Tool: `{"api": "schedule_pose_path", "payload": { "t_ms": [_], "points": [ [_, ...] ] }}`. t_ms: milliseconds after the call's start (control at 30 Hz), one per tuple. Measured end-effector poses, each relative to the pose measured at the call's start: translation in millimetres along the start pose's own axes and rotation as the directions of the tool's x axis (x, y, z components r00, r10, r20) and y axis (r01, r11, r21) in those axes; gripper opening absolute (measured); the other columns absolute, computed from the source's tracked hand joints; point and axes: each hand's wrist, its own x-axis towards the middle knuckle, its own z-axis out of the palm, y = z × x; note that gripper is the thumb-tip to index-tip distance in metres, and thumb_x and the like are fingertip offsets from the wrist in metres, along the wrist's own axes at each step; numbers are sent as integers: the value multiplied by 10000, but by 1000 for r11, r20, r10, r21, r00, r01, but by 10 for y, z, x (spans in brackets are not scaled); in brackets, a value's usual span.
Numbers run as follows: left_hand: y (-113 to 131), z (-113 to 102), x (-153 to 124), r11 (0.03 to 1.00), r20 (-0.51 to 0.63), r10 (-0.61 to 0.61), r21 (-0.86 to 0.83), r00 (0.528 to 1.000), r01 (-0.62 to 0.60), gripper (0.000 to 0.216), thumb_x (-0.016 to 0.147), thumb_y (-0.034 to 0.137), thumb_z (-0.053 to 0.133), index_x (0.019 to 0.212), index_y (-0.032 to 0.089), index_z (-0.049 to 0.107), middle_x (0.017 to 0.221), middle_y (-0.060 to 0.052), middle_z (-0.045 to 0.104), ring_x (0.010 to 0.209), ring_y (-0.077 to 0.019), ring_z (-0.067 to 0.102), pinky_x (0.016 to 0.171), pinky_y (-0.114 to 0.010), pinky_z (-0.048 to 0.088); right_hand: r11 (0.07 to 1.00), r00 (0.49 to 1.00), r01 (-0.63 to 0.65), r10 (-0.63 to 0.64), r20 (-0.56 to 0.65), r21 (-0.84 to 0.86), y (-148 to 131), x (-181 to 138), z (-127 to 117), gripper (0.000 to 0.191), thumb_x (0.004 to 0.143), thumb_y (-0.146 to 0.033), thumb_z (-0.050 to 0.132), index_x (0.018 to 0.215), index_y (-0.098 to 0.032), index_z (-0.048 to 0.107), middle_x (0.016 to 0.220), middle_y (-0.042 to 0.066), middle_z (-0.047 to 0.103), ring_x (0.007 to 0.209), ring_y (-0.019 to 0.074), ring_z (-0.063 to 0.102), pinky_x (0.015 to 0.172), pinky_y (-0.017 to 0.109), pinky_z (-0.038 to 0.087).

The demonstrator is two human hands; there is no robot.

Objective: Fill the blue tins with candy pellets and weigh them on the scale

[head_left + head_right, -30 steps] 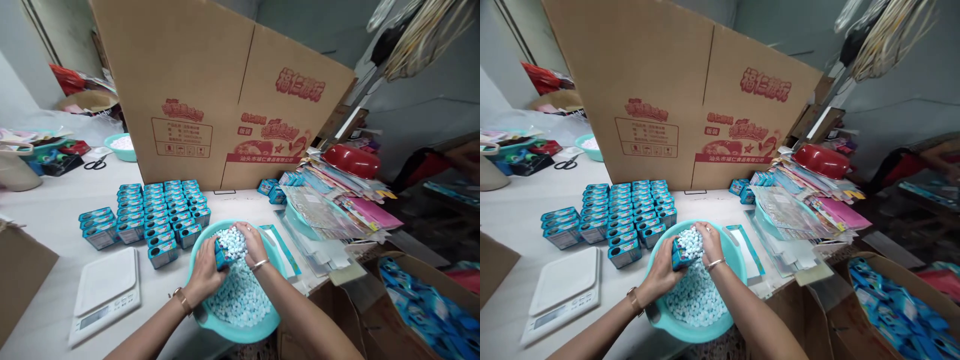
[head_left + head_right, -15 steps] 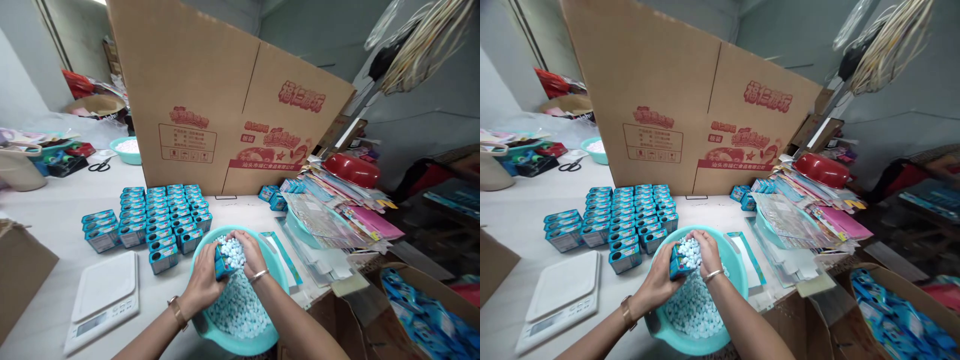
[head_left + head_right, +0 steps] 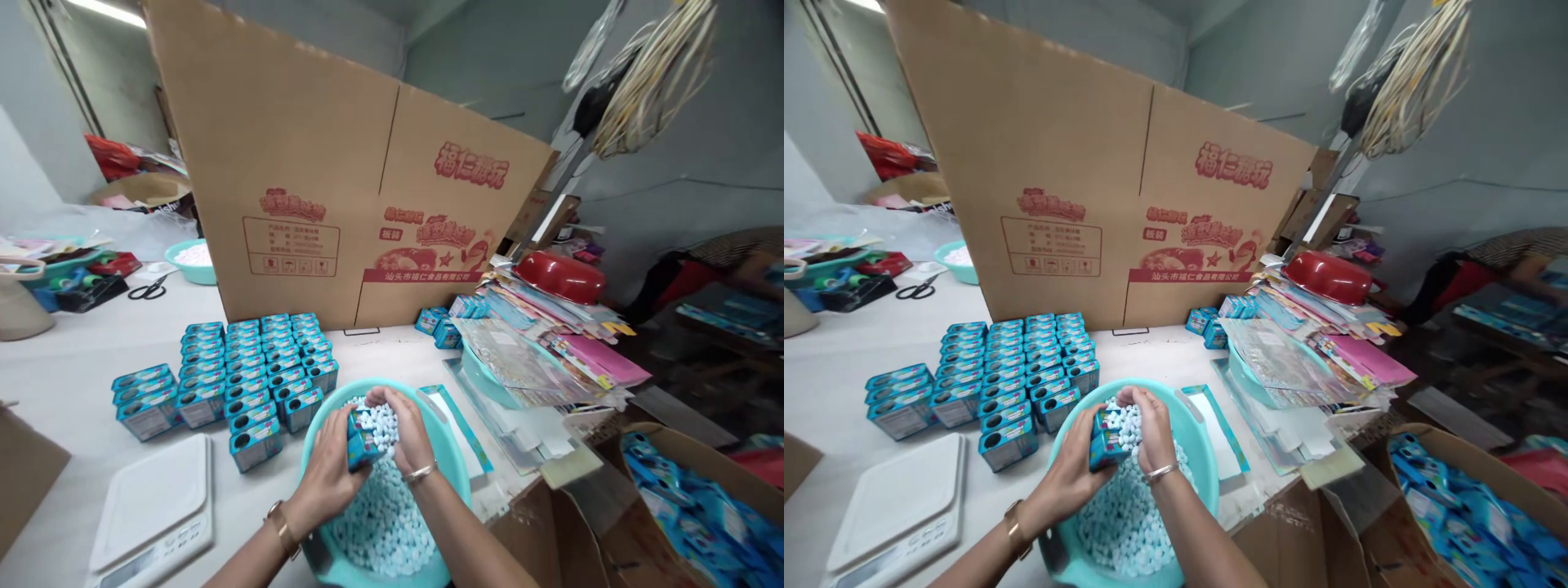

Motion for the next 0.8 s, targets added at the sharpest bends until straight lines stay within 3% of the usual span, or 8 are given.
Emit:
{"api": "schedule_pose_path", "payload": {
  "t_ms": [267, 367, 433, 533, 600, 700, 800],
  "points": [
    [42, -68, -17, 998, 105, -27, 66, 994, 20, 920, 764, 216, 619, 1556, 187, 151, 1502, -186, 380, 1418, -376, 335, 1145, -564, 296, 997, 999, -5, 8, 36, -71, 61, -40, 10, 333, 721, -528, 696, 755, -200, 744, 826, 75, 741, 877, 253, 669, 899, 381, 478],
    [206, -243, -8, 980, 215, -29, 200, 976, -15, 963, 757, 220, 612, 1578, 173, 110, 1460, -188, 431, 1362, -367, 402, 1113, -533, 344, 989, 997, -62, 67, 39, -135, 31, -89, -211, 401, 763, -582, 647, 850, -203, 746, 978, 97, 749, 993, 275, 661, 940, 394, 454],
    [316, -300, 38, 930, 348, -72, 362, 935, -63, 1003, 688, 168, 626, 1574, 139, 156, 1388, -204, 502, 1280, -383, 476, 1059, -532, 392, 973, 994, -110, 109, -14, -203, 39, -122, -471, 408, 730, -585, 683, 888, -214, 743, 1062, 95, 737, 1091, 287, 627, 994, 403, 411],
    [382, -153, 136, 840, 489, -158, 523, 858, -144, 1075, 525, 98, 676, 1525, 68, 282, 1291, -258, 571, 1159, -437, 550, 979, -573, 429, 931, 976, -200, 160, -150, -306, 170, -156, -876, 377, 553, -466, 829, 823, -221, 735, 1041, 89, 723, 1164, 324, 570, 1050, 438, 342],
    [343, 50, 182, 830, 491, -181, 542, 852, -136, 1085, 451, 87, 714, 1471, 22, 350, 1228, -305, 594, 1096, -474, 573, 942, -617, 426, 906, 954, -251, 171, -247, -340, 340, -150, -1038, 343, 495, -400, 848, 764, -235, 713, 953, 70, 712, 1151, 334, 561, 1047, 461, 332],
    [222, 287, 197, 849, 441, -178, 521, 880, -90, 1033, 448, 103, 721, 1426, 27, 396, 1181, -318, 609, 1067, -490, 588, 918, -653, 420, 906, 931, -257, 140, -336, -335, 646, -78, -1022, 289, 531, -444, 810, 706, -257, 676, 847, 36, 684, 1093, 307, 572, 1009, 442, 364],
    [127, 329, 163, 871, 396, -150, 487, 906, -69, 969, 488, 111, 675, 1419, 75, 411, 1232, -290, 598, 1115, -475, 581, 925, -641, 433, 934, 935, -215, 113, -337, -285, 863, 21, -802, 318, 540, -521, 786, 636, -255, 642, 742, 18, 659, 960, 277, 603, 919, 402, 431]
  ]
}}
